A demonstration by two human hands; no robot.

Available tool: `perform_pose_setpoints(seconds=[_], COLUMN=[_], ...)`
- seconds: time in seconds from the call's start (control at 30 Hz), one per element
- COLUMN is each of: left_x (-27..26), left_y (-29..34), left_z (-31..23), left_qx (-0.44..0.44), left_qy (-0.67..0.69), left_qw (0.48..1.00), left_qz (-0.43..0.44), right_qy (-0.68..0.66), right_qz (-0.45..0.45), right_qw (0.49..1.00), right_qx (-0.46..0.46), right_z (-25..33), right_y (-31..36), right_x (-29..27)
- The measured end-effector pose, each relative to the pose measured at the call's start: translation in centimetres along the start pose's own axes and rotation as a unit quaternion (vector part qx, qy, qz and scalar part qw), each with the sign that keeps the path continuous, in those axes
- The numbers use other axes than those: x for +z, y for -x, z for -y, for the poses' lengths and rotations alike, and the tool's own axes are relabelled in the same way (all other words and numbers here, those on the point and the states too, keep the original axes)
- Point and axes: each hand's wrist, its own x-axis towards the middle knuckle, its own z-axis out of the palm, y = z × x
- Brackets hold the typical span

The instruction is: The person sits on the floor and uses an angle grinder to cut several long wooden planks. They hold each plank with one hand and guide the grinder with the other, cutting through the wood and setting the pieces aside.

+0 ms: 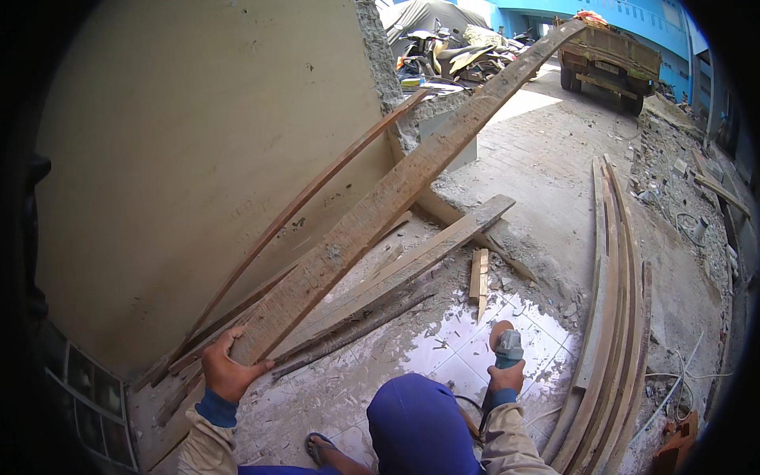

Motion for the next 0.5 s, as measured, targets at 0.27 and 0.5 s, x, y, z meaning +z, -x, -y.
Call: perform_pose_setpoints(seconds=[0.27,0.5], left_x=[-17.7,-30.0], left_y=[-6.3,-7.5], left_z=[-3.5,-6.8], left_qx=[0.059,0.053], left_qy=[0.117,0.062], left_qw=[0.98,0.946], left_qz=[-0.148,-0.315], right_qy=[-0.113,-0.141], right_qz=[-0.02,0.089], right_qw=[0.989,0.977], right_qx=[-0.096,-0.131], right_z=[-1.2,-1.3], right_y=[-1.5,-2.6], right_x=[-1.0,1.5])
